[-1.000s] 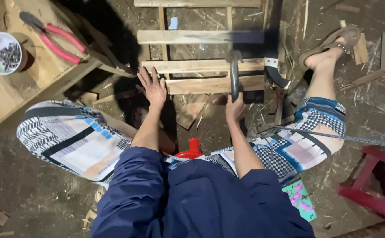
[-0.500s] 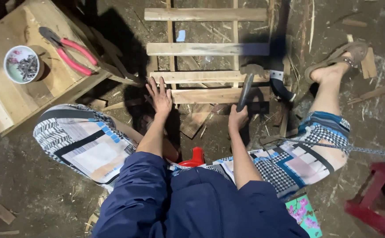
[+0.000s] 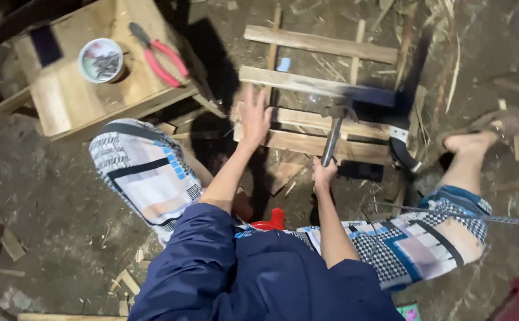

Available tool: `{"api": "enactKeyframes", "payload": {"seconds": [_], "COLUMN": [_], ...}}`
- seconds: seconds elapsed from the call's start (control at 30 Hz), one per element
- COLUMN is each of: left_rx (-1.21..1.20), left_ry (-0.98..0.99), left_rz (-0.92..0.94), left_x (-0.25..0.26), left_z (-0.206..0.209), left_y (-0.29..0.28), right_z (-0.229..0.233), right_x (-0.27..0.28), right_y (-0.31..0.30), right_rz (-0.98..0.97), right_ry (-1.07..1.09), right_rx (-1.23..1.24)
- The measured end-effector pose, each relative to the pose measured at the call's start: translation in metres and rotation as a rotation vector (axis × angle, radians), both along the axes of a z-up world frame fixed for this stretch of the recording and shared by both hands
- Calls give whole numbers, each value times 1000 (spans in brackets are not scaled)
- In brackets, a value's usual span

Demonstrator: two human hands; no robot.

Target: Assembling a wooden structure by aligning slats and nailing them into a frame using a hammer.

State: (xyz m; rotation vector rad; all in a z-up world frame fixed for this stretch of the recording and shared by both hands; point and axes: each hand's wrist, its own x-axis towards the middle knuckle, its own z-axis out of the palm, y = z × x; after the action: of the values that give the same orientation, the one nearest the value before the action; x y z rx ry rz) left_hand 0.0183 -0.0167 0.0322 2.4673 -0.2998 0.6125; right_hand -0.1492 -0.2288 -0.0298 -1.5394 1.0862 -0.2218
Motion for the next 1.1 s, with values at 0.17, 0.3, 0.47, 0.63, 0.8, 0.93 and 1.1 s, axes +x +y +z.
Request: {"api": "enactKeyframes", "payload": {"seconds": [0.17, 0.3, 0.47, 0.63, 0.8, 0.93, 1.1], "left_rx": [26, -163, 14, 109, 117, 162, -343], "left_ry": [6, -62, -269, -323, 118, 114, 400], "left_rz": [-82, -217, -179, -194, 325, 412, 367], "left_x": [11, -3, 32, 16, 50, 52, 53], "left_z": [83, 189, 239, 335, 283, 252, 252], "left_y": [0, 21, 76, 193, 324, 367, 367], "right_z": [23, -11, -7, -12, -21, -40, -38], "right_x": [-5, -12, -16, -15, -14, -15, -15], "right_y": [22, -6, -12, -14, -15, -23, -24], "right_rz": [-24, -73, -42, -76, -79, -31, -14], "right_ry": [-72, -243, -260, -195, -145, -166, -116], "right_rx": [230, 550, 551, 582, 511, 505, 492]}}
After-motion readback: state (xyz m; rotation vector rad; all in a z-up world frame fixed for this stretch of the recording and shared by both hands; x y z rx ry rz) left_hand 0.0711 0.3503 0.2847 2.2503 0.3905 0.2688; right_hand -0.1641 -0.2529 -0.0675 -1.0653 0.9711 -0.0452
